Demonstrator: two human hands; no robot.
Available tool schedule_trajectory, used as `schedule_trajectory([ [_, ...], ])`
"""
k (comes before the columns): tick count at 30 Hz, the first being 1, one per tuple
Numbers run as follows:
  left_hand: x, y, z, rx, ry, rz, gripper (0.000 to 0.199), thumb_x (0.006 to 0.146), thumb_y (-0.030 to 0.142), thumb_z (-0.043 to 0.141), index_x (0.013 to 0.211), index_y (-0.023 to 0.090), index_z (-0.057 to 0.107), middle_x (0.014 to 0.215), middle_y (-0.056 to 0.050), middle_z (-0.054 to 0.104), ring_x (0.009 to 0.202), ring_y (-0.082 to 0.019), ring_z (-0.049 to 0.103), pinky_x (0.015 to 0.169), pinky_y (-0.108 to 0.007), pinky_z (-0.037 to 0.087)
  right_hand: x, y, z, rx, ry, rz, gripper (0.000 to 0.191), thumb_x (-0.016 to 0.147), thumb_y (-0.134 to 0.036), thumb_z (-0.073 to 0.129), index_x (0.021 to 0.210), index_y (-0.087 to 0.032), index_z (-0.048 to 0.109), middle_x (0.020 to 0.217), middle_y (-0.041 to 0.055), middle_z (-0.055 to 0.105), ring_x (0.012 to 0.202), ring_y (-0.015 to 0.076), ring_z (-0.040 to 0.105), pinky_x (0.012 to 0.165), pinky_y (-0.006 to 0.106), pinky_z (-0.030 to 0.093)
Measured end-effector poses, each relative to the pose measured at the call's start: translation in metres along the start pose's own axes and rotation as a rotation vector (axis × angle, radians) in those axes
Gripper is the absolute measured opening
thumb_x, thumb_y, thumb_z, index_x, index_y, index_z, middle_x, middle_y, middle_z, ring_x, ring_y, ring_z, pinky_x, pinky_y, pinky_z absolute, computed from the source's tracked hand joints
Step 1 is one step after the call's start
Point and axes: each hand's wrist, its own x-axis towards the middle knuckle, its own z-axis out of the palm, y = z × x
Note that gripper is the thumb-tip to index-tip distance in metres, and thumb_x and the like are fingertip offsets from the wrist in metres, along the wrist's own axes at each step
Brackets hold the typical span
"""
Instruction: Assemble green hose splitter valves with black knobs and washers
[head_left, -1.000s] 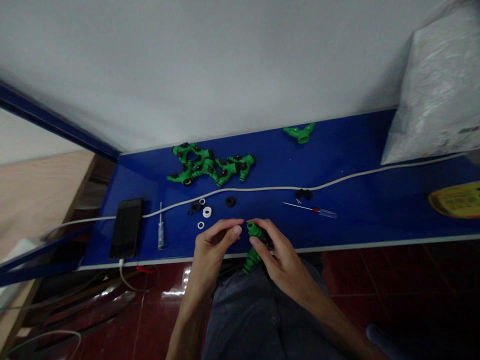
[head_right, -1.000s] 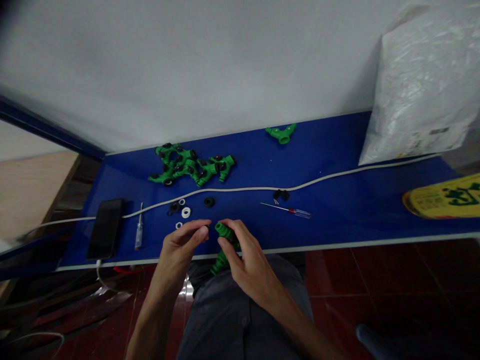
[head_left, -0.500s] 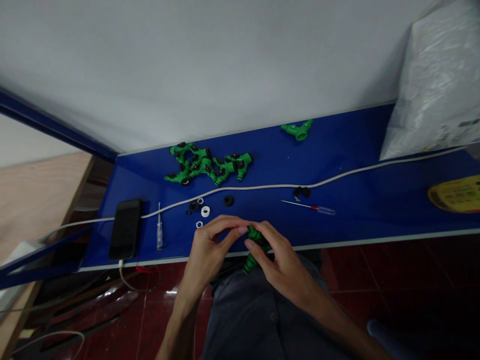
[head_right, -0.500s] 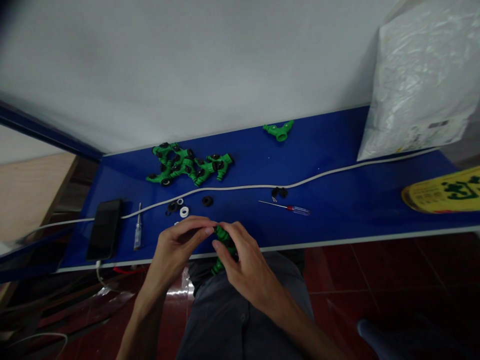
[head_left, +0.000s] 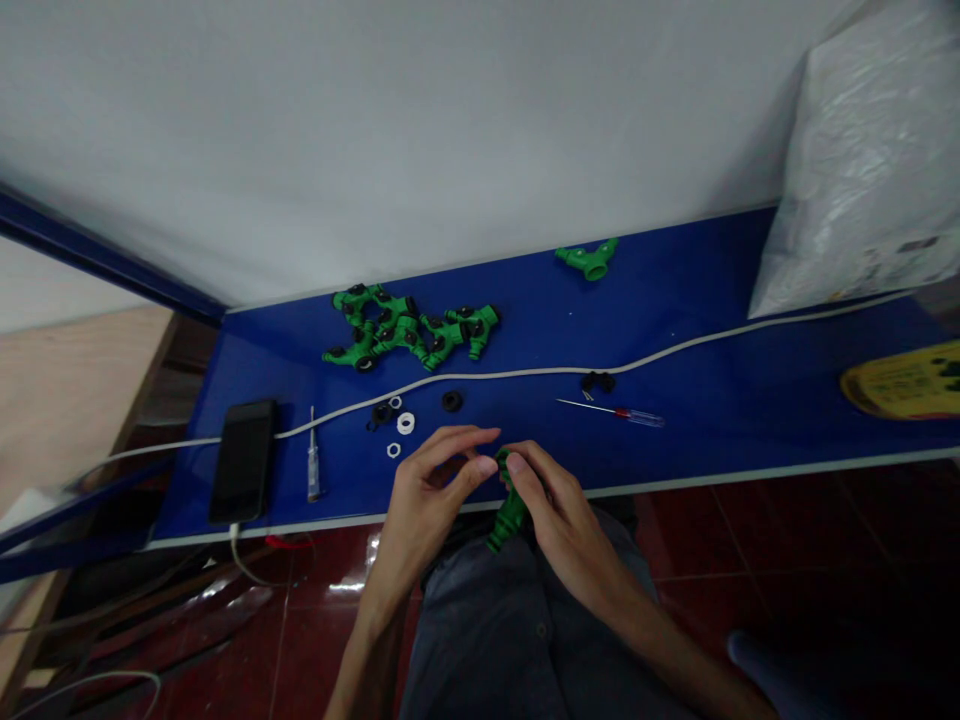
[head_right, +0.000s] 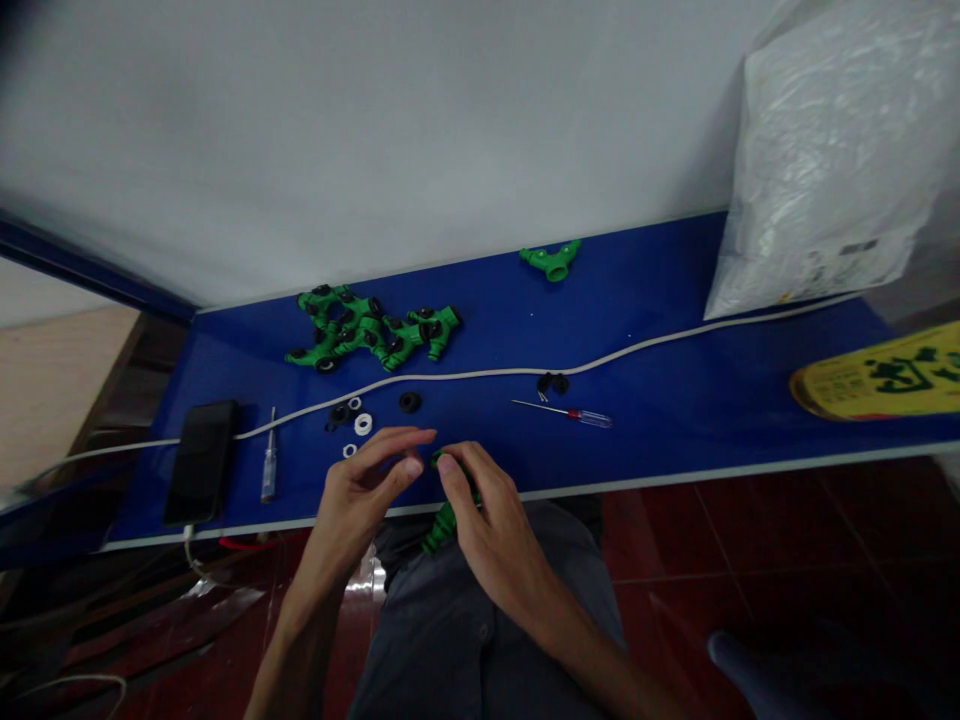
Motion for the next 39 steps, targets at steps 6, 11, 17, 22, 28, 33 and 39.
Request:
schedule_trajectory([
  [6,-0.005,-0.008,0.015,-0.109,0.042,-0.076,0.015,0.083,0.036,0.083,0.096,0.029,0.086,0.107,-0.005,0.076,0.104,-0.021,0.067,0.089,-0.028,0.052,0.003,-0.001,0.004,0.051,0.010,-0.006,0.029,0.107,-0.045,0.045,0.099,-0.023,0.062,0.094,-0.0010,0.062,0.091,0.0153,0.058,0.083,0.027,0.042],
  [11,-0.005,-0.018,0.023,-0.270,0.058,-0.176,0.017,0.085,0.040,0.081,0.092,0.025,0.086,0.105,-0.004,0.072,0.090,-0.015,0.062,0.080,-0.024,0.048,0.001,-0.003,0.006,0.057,0.026,0.045,0.032,0.106,-0.047,0.044,0.088,-0.024,0.056,0.086,-0.0022,0.058,0.086,0.0157,0.057,0.080,0.027,0.043],
  [17,-0.008,-0.024,0.033,-0.568,0.060,-0.331,0.021,0.082,0.041,0.084,0.083,0.020,0.083,0.100,-0.001,0.066,0.081,-0.011,0.056,0.073,-0.021,0.045,-0.004,-0.006,0.009,0.081,0.106,0.040,0.039,0.104,-0.053,0.043,0.081,-0.025,0.057,0.086,0.0007,0.060,0.088,0.0188,0.059,0.082,0.028,0.047],
  [22,-0.007,-0.022,0.036,-0.598,0.090,-0.406,0.022,0.080,0.039,0.086,0.092,0.021,0.082,0.081,0.001,0.064,0.073,-0.010,0.052,0.068,-0.020,0.043,-0.004,-0.003,0.009,0.085,0.074,0.083,0.038,0.103,-0.055,0.044,0.088,-0.024,0.061,0.093,0.0032,0.063,0.096,0.0207,0.060,0.092,0.031,0.048],
  [28,-0.009,-0.028,0.033,-0.471,0.026,-0.305,0.026,0.092,0.045,0.073,0.100,0.022,0.083,0.096,-0.003,0.067,0.078,-0.012,0.055,0.071,-0.023,0.044,-0.002,0.008,0.006,0.242,0.108,0.137,0.032,0.096,-0.054,0.057,0.099,-0.025,0.070,0.107,0.0042,0.068,0.112,0.0236,0.061,0.102,0.035,0.047],
  [33,-0.010,-0.030,0.025,-0.281,-0.052,-0.038,0.025,0.089,0.043,0.077,0.106,0.026,0.084,0.117,-0.007,0.071,0.105,-0.022,0.063,0.091,-0.029,0.048,-0.001,0.017,0.005,0.415,0.086,0.142,0.031,0.095,-0.055,0.062,0.094,-0.025,0.070,0.094,0.0004,0.065,0.096,0.0196,0.062,0.090,0.030,0.050],
  [39,-0.010,-0.026,0.024,-0.113,0.063,0.040,0.011,0.084,0.032,0.082,0.094,0.029,0.086,0.107,-0.007,0.076,0.102,-0.023,0.068,0.086,-0.030,0.054,-0.002,0.016,0.004,0.436,0.073,0.177,0.035,0.095,-0.057,0.063,0.085,-0.023,0.064,0.089,0.0000,0.060,0.089,0.0178,0.058,0.083,0.027,0.050],
])
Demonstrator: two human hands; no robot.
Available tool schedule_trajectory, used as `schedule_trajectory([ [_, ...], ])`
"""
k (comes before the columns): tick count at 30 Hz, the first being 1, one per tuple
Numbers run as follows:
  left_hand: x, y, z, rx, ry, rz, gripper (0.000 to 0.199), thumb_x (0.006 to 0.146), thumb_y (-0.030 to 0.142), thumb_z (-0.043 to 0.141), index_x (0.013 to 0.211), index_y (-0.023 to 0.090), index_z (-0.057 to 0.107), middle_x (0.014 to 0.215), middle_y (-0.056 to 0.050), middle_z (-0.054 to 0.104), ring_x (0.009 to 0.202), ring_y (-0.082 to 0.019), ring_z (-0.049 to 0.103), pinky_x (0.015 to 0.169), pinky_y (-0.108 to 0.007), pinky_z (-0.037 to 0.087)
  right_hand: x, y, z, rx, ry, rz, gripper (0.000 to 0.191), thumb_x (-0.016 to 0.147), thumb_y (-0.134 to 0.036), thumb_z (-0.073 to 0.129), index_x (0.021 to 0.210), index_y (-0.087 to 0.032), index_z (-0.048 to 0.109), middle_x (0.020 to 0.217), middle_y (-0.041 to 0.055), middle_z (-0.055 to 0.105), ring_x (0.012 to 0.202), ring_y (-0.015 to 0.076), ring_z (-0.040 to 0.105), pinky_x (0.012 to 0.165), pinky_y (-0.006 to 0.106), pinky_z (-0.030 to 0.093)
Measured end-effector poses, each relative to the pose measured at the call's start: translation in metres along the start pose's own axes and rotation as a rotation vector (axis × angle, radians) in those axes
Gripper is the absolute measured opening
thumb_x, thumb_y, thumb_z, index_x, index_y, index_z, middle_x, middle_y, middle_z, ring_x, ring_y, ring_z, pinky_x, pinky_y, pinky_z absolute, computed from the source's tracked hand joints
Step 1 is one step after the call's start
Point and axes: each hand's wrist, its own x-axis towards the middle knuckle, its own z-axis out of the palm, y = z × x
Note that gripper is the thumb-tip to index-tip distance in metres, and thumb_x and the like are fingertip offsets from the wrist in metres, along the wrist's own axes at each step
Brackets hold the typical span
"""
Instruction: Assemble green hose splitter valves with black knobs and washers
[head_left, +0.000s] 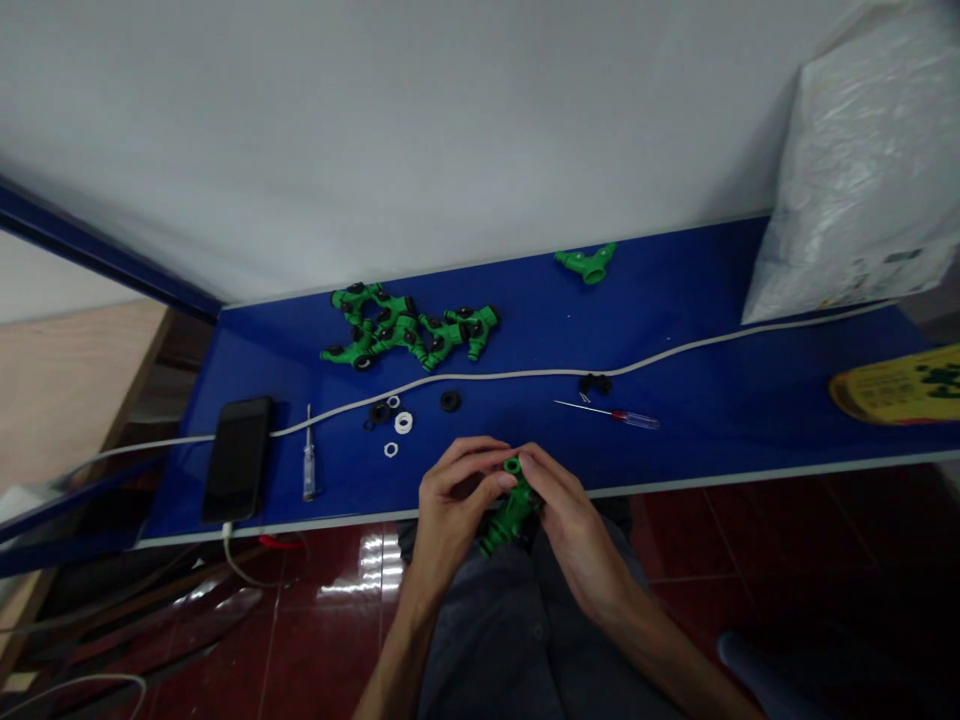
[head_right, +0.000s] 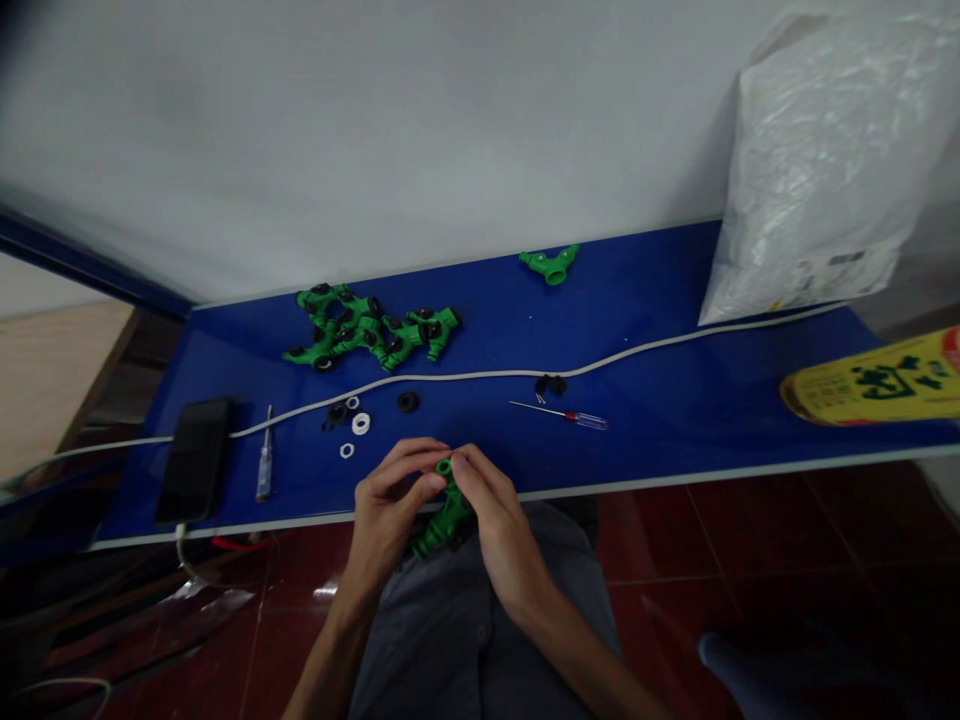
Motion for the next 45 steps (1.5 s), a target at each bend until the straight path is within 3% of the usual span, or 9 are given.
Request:
schedule_trajectory([
  [7,0.000,-0.003,0.002,-0.113,0.099,-0.093,0.013,0.080,0.037,0.085,0.088,0.027,0.087,0.107,-0.008,0.077,0.105,-0.024,0.068,0.090,-0.034,0.055,-0.004,-0.004,0.001,-0.143,0.000,0.017,0.045,0.098,-0.064,0.054,0.113,-0.026,0.072,0.123,0.0048,0.069,0.121,0.0245,0.060,0.106,0.037,0.047],
  [15,0.004,-0.010,-0.005,-0.379,0.217,-0.359,0.031,0.063,0.045,0.095,0.075,0.017,0.085,0.110,-0.007,0.072,0.069,-0.010,0.059,0.061,-0.024,0.047,-0.010,-0.003,-0.001,-0.244,-0.249,-0.121,0.049,0.098,-0.041,0.067,0.145,-0.032,0.055,0.154,0.0046,0.055,0.141,0.0215,0.052,0.119,0.037,0.042],
  [18,0.004,-0.009,-0.007,-0.436,0.191,-0.418,0.036,0.063,0.046,0.096,0.080,0.016,0.085,0.096,-0.005,0.071,0.063,-0.007,0.056,0.059,-0.021,0.046,-0.009,-0.001,-0.002,-0.176,-0.238,-0.070,0.043,0.098,-0.039,0.066,0.140,-0.029,0.058,0.149,0.0062,0.059,0.137,0.0207,0.056,0.114,0.035,0.047],
  [22,0.003,-0.012,-0.010,-0.505,0.105,-0.499,0.049,0.063,0.049,0.096,0.098,0.016,0.084,0.065,0.001,0.062,0.053,-0.008,0.053,0.052,-0.020,0.043,-0.007,-0.003,-0.001,-0.072,-0.229,0.040,0.038,0.094,-0.039,0.071,0.128,-0.026,0.061,0.120,0.0061,0.073,0.095,0.0169,0.072,0.079,0.027,0.059],
  [26,0.003,-0.016,-0.013,-0.560,0.029,-0.544,0.053,0.066,0.050,0.094,0.104,0.015,0.082,0.071,-0.003,0.068,0.055,-0.011,0.060,0.051,-0.021,0.046,-0.007,-0.003,-0.001,0.017,-0.280,0.120,0.042,0.089,-0.046,0.076,0.122,-0.024,0.063,0.103,0.0035,0.073,0.064,0.0116,0.066,0.064,0.027,0.057],
  [31,0.003,-0.018,-0.013,-0.619,0.047,-0.545,0.055,0.067,0.055,0.092,0.105,0.017,0.080,0.064,0.001,0.065,0.049,-0.010,0.057,0.044,-0.021,0.045,-0.011,-0.004,-0.001,0.087,-0.283,0.090,0.046,0.088,-0.050,0.075,0.125,-0.025,0.065,0.111,0.0058,0.073,0.082,0.0175,0.071,0.073,0.032,0.062],
  [36,0.002,-0.010,-0.010,-0.602,0.041,-0.522,0.049,0.081,0.055,0.079,0.113,0.018,0.077,0.073,-0.001,0.069,0.046,-0.012,0.057,0.034,-0.022,0.040,-0.012,-0.007,-0.003,0.057,-0.286,0.058,0.043,0.091,-0.040,0.072,0.130,-0.027,0.060,0.115,0.0054,0.074,0.091,0.0186,0.074,0.083,0.034,0.062],
  [42,0.009,-0.006,-0.010,-0.465,0.165,-0.409,0.037,0.078,0.049,0.086,0.092,0.015,0.082,0.091,-0.008,0.080,0.078,-0.016,0.069,0.070,-0.024,0.054,-0.009,0.005,-0.007,-0.290,-0.126,-0.090,0.040,0.090,-0.039,0.075,0.124,-0.026,0.058,0.122,0.0072,0.072,0.108,0.0230,0.073,0.093,0.037,0.060],
  [45,0.013,-0.007,-0.007,-0.479,0.175,-0.436,0.040,0.074,0.052,0.088,0.088,0.015,0.082,0.092,-0.008,0.080,0.076,-0.015,0.068,0.069,-0.024,0.053,-0.008,0.010,-0.010,-0.466,-0.091,-0.213,0.039,0.089,-0.042,0.077,0.121,-0.026,0.061,0.120,0.0074,0.073,0.111,0.0251,0.071,0.093,0.038,0.060],
])
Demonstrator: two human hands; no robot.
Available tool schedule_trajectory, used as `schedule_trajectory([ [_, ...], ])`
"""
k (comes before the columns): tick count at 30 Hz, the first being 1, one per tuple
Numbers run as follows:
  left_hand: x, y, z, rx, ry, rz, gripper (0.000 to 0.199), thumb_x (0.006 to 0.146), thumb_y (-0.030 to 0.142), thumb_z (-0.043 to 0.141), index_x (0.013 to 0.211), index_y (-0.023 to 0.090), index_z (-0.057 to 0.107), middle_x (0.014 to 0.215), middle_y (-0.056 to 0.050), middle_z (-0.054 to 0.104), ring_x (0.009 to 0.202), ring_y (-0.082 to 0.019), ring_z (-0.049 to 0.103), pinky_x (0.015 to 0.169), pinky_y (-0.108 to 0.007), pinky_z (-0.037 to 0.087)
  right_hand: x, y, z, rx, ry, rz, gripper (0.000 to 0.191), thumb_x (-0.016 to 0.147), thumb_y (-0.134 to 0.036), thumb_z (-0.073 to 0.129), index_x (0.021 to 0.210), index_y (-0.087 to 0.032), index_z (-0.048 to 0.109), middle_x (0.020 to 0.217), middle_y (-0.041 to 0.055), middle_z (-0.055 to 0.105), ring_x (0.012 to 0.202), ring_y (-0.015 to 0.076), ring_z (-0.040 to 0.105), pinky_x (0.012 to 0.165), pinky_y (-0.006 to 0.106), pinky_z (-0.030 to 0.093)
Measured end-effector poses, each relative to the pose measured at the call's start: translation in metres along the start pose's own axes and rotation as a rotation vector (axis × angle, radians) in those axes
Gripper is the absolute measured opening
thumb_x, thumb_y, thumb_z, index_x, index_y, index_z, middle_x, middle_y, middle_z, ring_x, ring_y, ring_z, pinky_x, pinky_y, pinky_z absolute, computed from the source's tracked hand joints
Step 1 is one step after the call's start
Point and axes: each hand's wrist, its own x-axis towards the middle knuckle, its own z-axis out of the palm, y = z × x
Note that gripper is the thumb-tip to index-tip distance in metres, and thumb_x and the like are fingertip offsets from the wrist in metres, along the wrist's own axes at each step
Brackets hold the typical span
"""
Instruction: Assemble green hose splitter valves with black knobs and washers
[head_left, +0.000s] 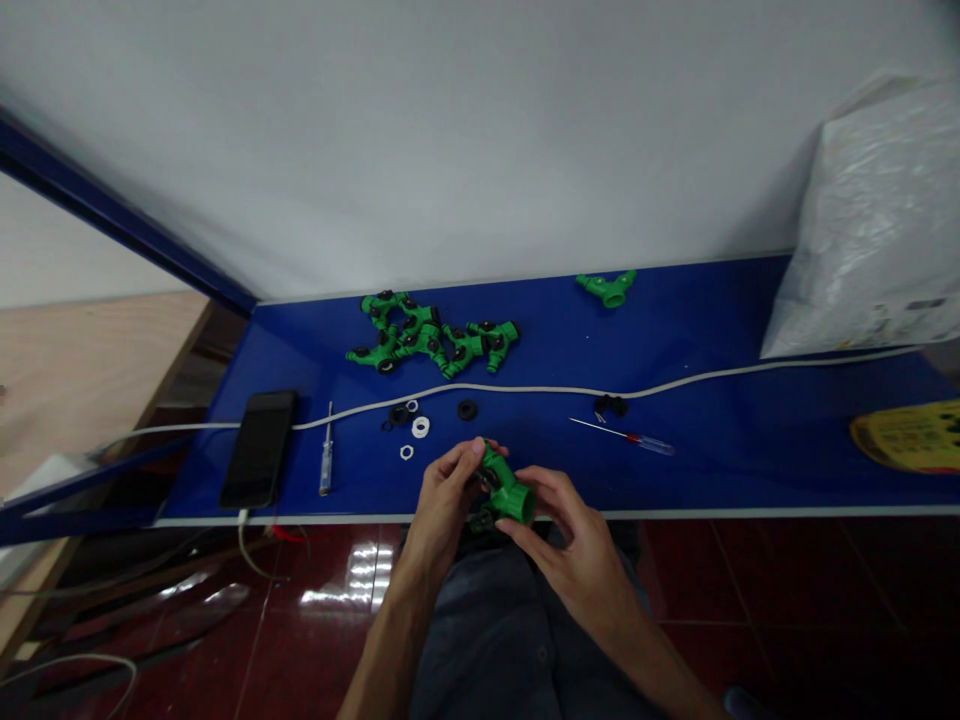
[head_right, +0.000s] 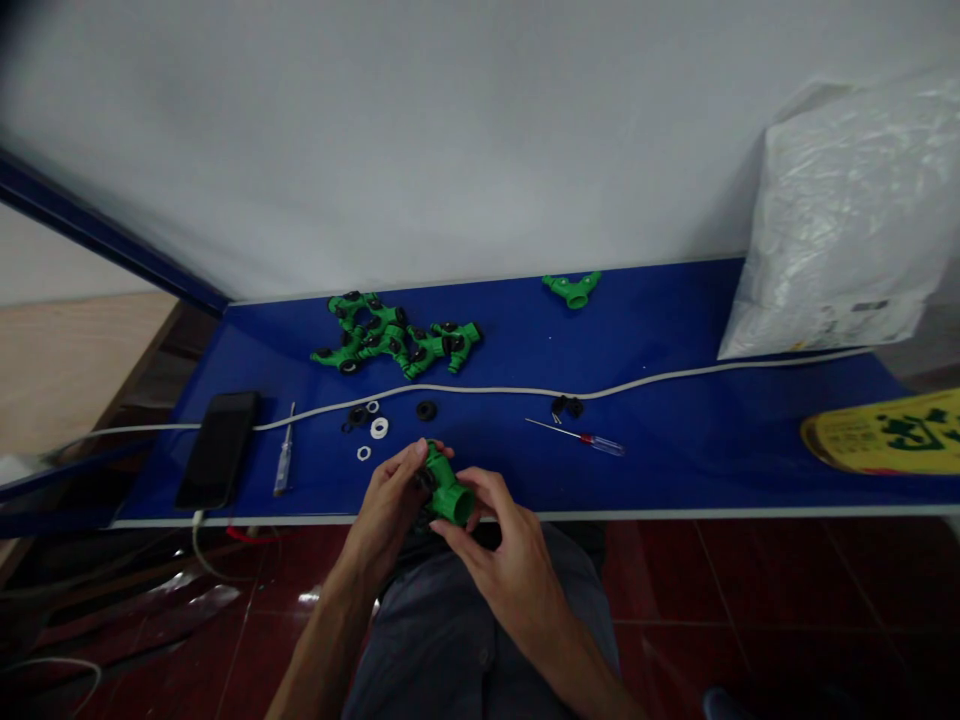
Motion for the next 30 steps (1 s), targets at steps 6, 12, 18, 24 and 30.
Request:
schedule_trajectory([
  [6,-0.001,-0.005,0.006,0.036,-0.023,-0.045,0.048,0.081,0.059,0.079,0.096,0.014,0.082,0.091,-0.010,0.081,0.073,-0.016,0.069,0.067,-0.024,0.052,-0.004,0.008,-0.004,-0.055,0.031,-0.139,0.039,0.091,-0.039,0.076,0.127,-0.030,0.064,0.125,0.0037,0.073,0.114,0.0203,0.071,0.096,0.029,0.059],
  [12,-0.007,0.003,-0.023,0.688,0.138,0.336,0.041,0.098,0.054,0.058,0.106,0.022,0.082,0.094,-0.005,0.081,0.084,-0.020,0.071,0.080,-0.029,0.053,0.000,0.010,-0.003,0.042,0.044,-0.089,0.034,0.091,-0.039,0.076,0.122,-0.030,0.068,0.120,0.0027,0.075,0.104,0.0169,0.075,0.087,0.020,0.061],
  [18,-0.007,0.014,-0.075,0.961,0.510,0.575,0.032,0.090,0.044,0.070,0.112,0.022,0.079,0.103,-0.007,0.071,0.091,-0.025,0.064,0.090,-0.039,0.049,0.005,0.009,-0.003,0.099,0.099,-0.033,0.037,0.086,-0.042,0.080,0.118,-0.026,0.069,0.116,0.0045,0.075,0.102,0.0180,0.075,0.088,0.021,0.061],
  [24,0.011,0.019,-0.083,1.186,0.478,0.705,0.036,0.095,0.045,0.064,0.125,0.028,0.076,0.110,-0.009,0.064,0.098,-0.027,0.060,0.093,-0.042,0.050,0.008,0.013,-0.005,0.135,0.095,0.031,0.043,0.087,-0.047,0.078,0.121,-0.025,0.067,0.119,0.0075,0.073,0.104,0.0201,0.075,0.081,0.021,0.063],
  [30,0.027,0.034,-0.078,1.120,0.418,0.711,0.028,0.090,0.047,0.067,0.103,0.027,0.081,0.108,-0.009,0.068,0.099,-0.030,0.062,0.095,-0.045,0.049,0.012,0.019,-0.004,0.126,0.090,-0.042,0.040,0.089,-0.046,0.076,0.122,-0.025,0.066,0.116,0.0066,0.073,0.100,0.0188,0.075,0.086,0.024,0.062],
])
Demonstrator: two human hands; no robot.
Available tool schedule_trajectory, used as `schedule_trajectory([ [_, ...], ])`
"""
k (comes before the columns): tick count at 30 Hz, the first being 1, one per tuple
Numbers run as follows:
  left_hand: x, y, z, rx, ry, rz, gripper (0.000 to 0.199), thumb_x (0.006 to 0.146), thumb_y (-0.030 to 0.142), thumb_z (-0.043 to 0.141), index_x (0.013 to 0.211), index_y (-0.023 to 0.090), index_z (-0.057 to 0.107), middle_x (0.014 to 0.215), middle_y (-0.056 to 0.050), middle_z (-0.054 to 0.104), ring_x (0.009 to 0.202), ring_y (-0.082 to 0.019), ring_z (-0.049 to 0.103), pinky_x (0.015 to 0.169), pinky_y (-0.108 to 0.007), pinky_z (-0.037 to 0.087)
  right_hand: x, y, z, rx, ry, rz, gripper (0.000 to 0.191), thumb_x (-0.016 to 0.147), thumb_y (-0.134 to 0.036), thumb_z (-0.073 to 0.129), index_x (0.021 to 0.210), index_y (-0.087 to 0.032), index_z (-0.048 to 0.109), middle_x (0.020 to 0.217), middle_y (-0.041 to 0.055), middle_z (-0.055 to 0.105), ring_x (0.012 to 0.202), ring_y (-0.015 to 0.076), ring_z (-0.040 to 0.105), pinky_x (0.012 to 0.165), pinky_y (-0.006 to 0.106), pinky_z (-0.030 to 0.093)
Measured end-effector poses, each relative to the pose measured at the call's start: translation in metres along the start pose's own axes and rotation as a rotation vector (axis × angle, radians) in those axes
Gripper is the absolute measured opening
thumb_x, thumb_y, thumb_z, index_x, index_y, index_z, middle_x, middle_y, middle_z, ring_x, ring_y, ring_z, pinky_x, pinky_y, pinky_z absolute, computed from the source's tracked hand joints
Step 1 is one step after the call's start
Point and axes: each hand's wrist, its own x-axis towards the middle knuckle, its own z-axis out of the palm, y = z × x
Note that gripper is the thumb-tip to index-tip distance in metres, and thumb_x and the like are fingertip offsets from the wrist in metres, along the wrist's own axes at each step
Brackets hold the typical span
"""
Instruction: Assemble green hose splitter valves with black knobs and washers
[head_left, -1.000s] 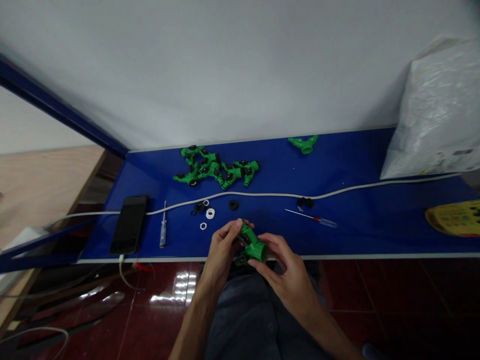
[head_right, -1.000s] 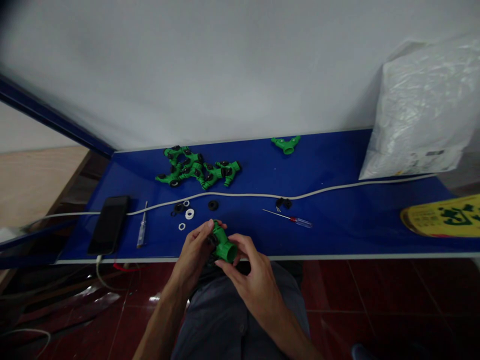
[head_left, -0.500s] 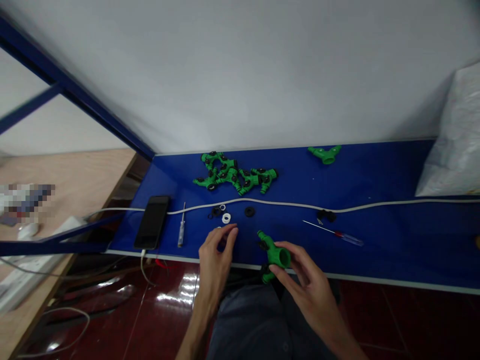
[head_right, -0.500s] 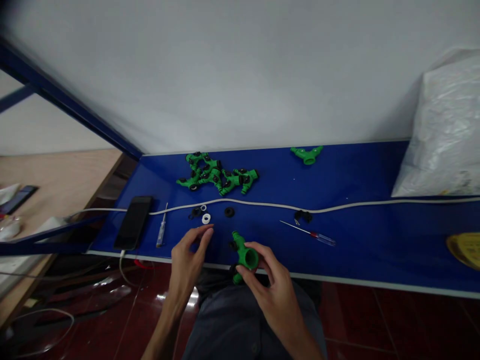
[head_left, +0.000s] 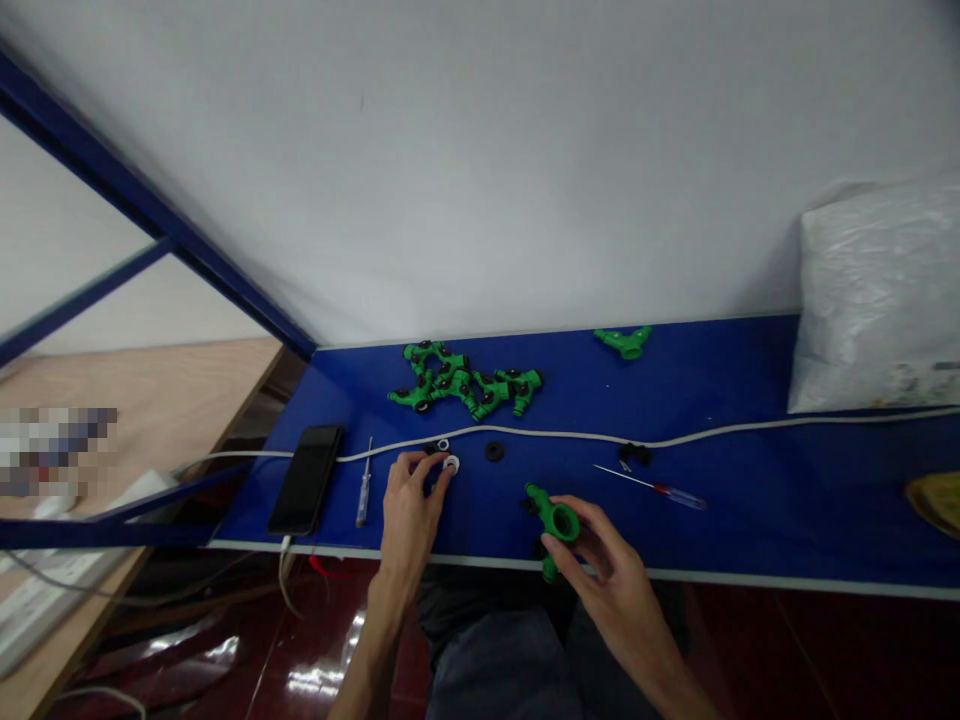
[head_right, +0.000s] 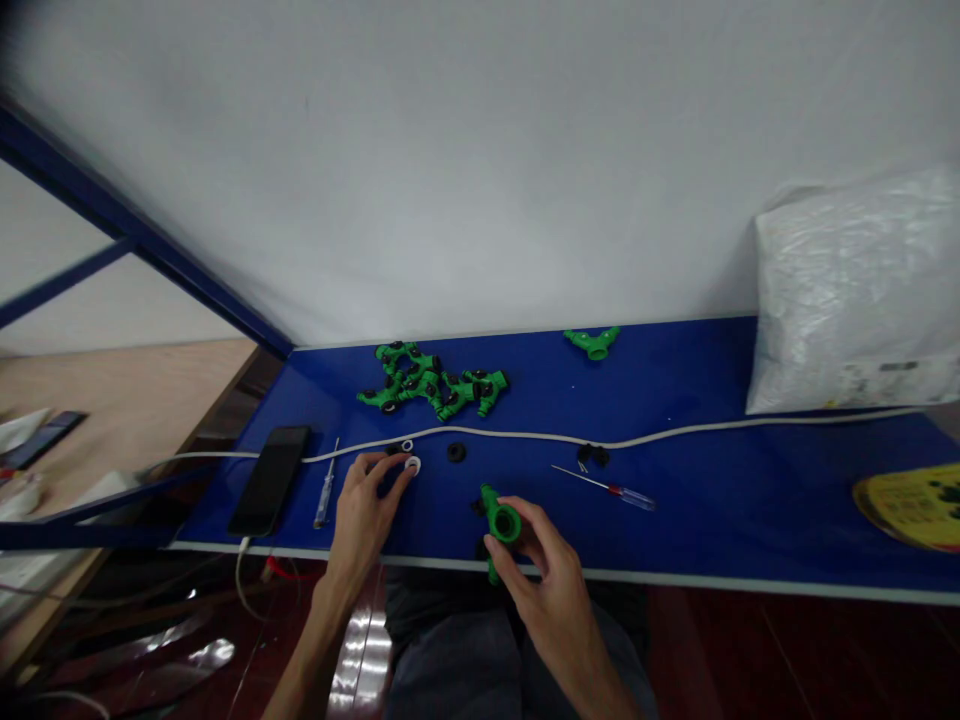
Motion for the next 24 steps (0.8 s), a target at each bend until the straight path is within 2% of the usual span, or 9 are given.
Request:
schedule_trajectory([
  [5,0.003,0.013,-0.005,-0.147,-0.044,-0.092,0.030,0.083,0.053,0.074,0.088,0.024,0.078,0.083,-0.005,0.075,0.077,-0.025,0.067,0.081,-0.040,0.053,0.009,0.001,0.000,0.016,-0.004,-0.078,0.037,0.092,-0.045,0.071,0.123,-0.025,0.068,0.124,0.0081,0.071,0.112,0.0212,0.072,0.095,0.028,0.060],
  [9,-0.005,0.040,0.003,-0.314,-0.145,-0.121,0.035,0.081,0.055,0.074,0.086,0.021,0.080,0.079,-0.005,0.079,0.076,-0.023,0.073,0.075,-0.033,0.057,0.019,-0.004,-0.002,-0.023,-0.061,-0.072,0.044,0.096,-0.048,0.064,0.134,-0.025,0.063,0.130,0.0089,0.070,0.113,0.0225,0.071,0.097,0.033,0.059],
  [12,-0.014,0.064,0.015,-0.400,-0.206,-0.111,0.037,0.080,0.054,0.076,0.088,0.019,0.081,0.075,-0.005,0.079,0.069,-0.022,0.073,0.066,-0.029,0.057,0.023,-0.004,-0.003,-0.076,-0.075,-0.128,0.042,0.097,-0.045,0.063,0.135,-0.026,0.062,0.128,0.0068,0.071,0.112,0.0224,0.071,0.100,0.036,0.057],
  [14,-0.019,0.078,0.021,-0.437,-0.226,-0.098,0.037,0.080,0.053,0.076,0.093,0.019,0.082,0.083,-0.007,0.081,0.072,-0.021,0.073,0.068,-0.029,0.057,0.023,-0.003,-0.003,-0.062,-0.064,-0.171,0.039,0.098,-0.042,0.064,0.133,-0.027,0.063,0.128,0.0056,0.071,0.112,0.0218,0.070,0.103,0.036,0.055],
  [16,-0.024,0.088,0.025,-0.466,-0.253,-0.082,0.035,0.079,0.051,0.078,0.094,0.019,0.082,0.091,-0.007,0.082,0.080,-0.021,0.074,0.075,-0.029,0.058,0.021,-0.001,-0.004,-0.030,-0.042,-0.190,0.038,0.098,-0.041,0.064,0.133,-0.026,0.063,0.128,0.0055,0.071,0.109,0.0210,0.072,0.099,0.034,0.058],
  [19,-0.028,0.098,0.027,-0.484,-0.315,-0.082,0.032,0.078,0.049,0.080,0.090,0.020,0.083,0.088,-0.007,0.082,0.081,-0.022,0.074,0.078,-0.030,0.058,0.018,-0.001,-0.008,-0.002,-0.004,-0.205,0.039,0.098,-0.041,0.064,0.134,-0.026,0.063,0.127,0.0064,0.072,0.106,0.0210,0.073,0.091,0.032,0.061],
  [24,-0.028,0.105,0.030,-0.500,-0.422,-0.075,0.030,0.075,0.046,0.082,0.085,0.018,0.083,0.086,-0.007,0.082,0.084,-0.023,0.074,0.081,-0.031,0.058,0.011,-0.003,-0.017,-0.018,0.069,-0.258,0.035,0.096,-0.034,0.067,0.130,-0.025,0.067,0.129,0.0069,0.072,0.121,0.0236,0.067,0.108,0.039,0.052],
])
